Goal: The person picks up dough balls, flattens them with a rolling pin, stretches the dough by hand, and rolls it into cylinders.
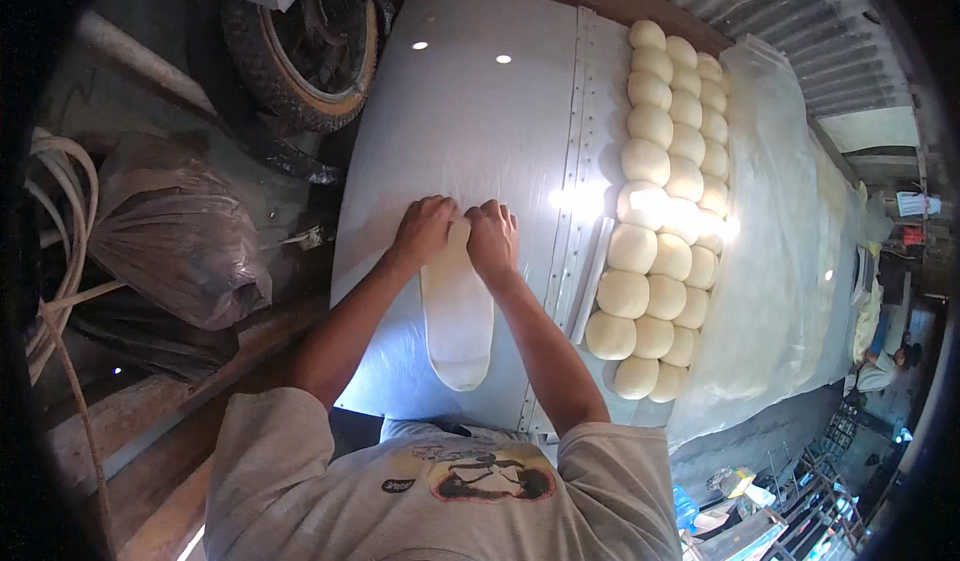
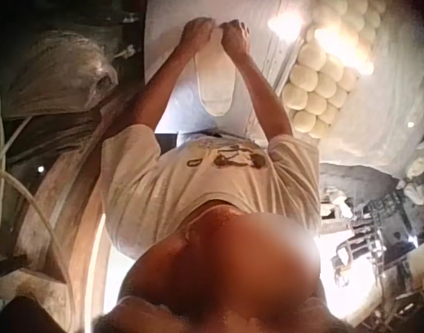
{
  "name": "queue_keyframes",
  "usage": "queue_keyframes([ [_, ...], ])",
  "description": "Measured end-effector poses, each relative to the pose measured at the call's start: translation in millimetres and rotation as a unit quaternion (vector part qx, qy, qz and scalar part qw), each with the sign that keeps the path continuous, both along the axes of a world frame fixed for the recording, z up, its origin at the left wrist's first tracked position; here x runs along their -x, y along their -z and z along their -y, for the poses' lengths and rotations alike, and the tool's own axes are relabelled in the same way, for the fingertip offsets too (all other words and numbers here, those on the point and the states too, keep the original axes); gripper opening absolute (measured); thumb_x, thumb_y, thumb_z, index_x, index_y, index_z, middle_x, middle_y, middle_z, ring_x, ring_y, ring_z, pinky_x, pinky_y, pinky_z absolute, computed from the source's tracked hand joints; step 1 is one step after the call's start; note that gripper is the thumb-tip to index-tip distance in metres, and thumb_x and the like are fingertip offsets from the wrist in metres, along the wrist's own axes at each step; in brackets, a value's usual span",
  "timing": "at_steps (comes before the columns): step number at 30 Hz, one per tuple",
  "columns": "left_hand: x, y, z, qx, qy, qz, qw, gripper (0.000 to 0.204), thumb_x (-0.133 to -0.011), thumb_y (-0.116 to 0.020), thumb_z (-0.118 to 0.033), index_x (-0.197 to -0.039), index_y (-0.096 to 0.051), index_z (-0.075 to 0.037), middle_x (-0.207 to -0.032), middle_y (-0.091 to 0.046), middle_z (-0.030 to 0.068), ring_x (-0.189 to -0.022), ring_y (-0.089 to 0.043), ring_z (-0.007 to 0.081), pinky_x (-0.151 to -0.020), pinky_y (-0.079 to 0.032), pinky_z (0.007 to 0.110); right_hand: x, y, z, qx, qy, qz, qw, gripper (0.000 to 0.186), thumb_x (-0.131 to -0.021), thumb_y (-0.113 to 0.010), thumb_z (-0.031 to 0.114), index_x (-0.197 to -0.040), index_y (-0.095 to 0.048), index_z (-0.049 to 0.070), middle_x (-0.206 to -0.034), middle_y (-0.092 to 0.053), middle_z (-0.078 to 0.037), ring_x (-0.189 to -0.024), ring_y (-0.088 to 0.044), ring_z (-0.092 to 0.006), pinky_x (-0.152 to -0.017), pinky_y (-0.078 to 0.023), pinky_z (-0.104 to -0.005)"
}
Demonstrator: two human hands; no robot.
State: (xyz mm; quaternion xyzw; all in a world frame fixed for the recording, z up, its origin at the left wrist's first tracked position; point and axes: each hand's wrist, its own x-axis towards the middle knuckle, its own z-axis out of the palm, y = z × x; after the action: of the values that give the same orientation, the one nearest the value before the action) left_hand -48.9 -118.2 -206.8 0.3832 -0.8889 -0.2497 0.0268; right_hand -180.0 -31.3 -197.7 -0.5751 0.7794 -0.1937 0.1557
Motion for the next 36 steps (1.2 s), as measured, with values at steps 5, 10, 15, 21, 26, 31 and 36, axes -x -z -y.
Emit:
queue_keyframes([
  [5, -39.6, -78.0, -22.1, -0.232, 0.004, -0.127, 0.965, 0.013, -0.083, -0.068, -0.005, -0.093, -0.073, 0.001, -0.087, -0.074, 0.0181, -0.087, -0.072, 0.0313, -0.081, -0.055, 0.04, 51.0, -61.6, -42.5, -0.056, -0.153, 0.234, 0.958, 0.019, -0.089, -0.063, 0.001, -0.106, -0.07, -0.001, -0.099, -0.074, -0.015, -0.092, -0.071, -0.032, -0.085, -0.055, -0.0394],
  [10, -69.0, -162.8, -44.3, -0.359, 0.027, -0.202, 0.911, 0.025, -0.081, -0.076, 0.002, -0.106, -0.074, -0.001, -0.094, -0.074, 0.0057, -0.09, -0.069, 0.0153, -0.084, -0.055, 0.033, 75.1, -154.4, -56.4, -0.17, -0.259, 0.367, 0.877, 0.015, -0.096, -0.063, 0.002, -0.109, -0.07, -0.003, -0.088, -0.07, -0.004, -0.082, -0.062, -0.0098, -0.076, -0.052, -0.0289],
  [15, -76.3, -255.7, -63.1, -0.318, 0.057, -0.234, 0.917, 0.026, -0.081, -0.074, 0.005, -0.106, -0.074, -0.002, -0.095, -0.074, 0.0041, -0.092, -0.068, 0.0141, -0.085, -0.055, 0.032, 79.4, -237.6, -69.2, -0.103, -0.3, 0.375, 0.871, 0.015, -0.097, -0.062, 0.003, -0.109, -0.069, -0.003, -0.086, -0.068, -0.001, -0.077, -0.059, -0.0066, -0.072, -0.051, -0.0256],
  [21, -66.4, -338.4, -115.4, -0.049, -0.006, -0.228, 0.972, 0.021, -0.082, -0.073, 0.004, -0.102, -0.073, -0.001, -0.091, -0.073, 0.0119, -0.086, -0.072, 0.0221, -0.077, -0.056, 0.035, 55.6, -299.2, -111.7, 0.119, -0.236, 0.246, 0.932, 0.017, -0.092, -0.066, 0.005, -0.107, -0.071, 0.0, -0.09, -0.071, -0.014, -0.078, -0.068, -0.0206, -0.074, -0.053, -0.0339],
  [26, -68.4, -207.8, -163.3, 0.244, -0.033, -0.255, 0.935, 0.017, -0.082, -0.063, 0.004, -0.094, -0.073, -0.002, -0.09, -0.069, 0.0186, -0.088, -0.067, 0.0372, -0.081, -0.053, 0.046, 12.6, -181.0, -169.8, 0.237, -0.074, -0.017, 0.968, 0.02, -0.087, -0.059, 0.001, -0.103, -0.071, 0.004, -0.101, -0.07, -0.02, -0.098, -0.067, -0.039, -0.086, -0.055, -0.0457],
  [31, -110.9, 40.9, -283.5, 0.213, -0.06, -0.141, 0.965, 0.043, -0.079, -0.062, -0.002, -0.121, -0.067, 0.0, -0.123, -0.062, 0.0181, -0.119, -0.059, 0.0348, -0.103, -0.048, 0.047, -39.4, 44.4, -292.8, 0.038, -0.154, -0.187, 0.969, 0.043, -0.09, -0.055, 0.01, -0.132, -0.064, 0.011, -0.148, -0.054, -0.008, -0.136, -0.049, -0.0363, -0.117, -0.029, -0.063],
  [36, -107.2, -5.4, -340.2, 0.145, -0.086, -0.055, 0.984, 0.057, -0.09, -0.061, -0.019, -0.137, -0.049, 0.011, -0.132, -0.055, 0.0222, -0.131, -0.047, 0.0376, -0.114, -0.038, 0.046, -43.5, 18.8, -318.5, -0.006, -0.115, -0.179, 0.977, 0.057, -0.09, -0.05, 0.007, -0.147, -0.05, 0.012, -0.156, -0.046, -0.003, -0.145, -0.04, -0.0328, -0.118, -0.022, -0.0645],
])
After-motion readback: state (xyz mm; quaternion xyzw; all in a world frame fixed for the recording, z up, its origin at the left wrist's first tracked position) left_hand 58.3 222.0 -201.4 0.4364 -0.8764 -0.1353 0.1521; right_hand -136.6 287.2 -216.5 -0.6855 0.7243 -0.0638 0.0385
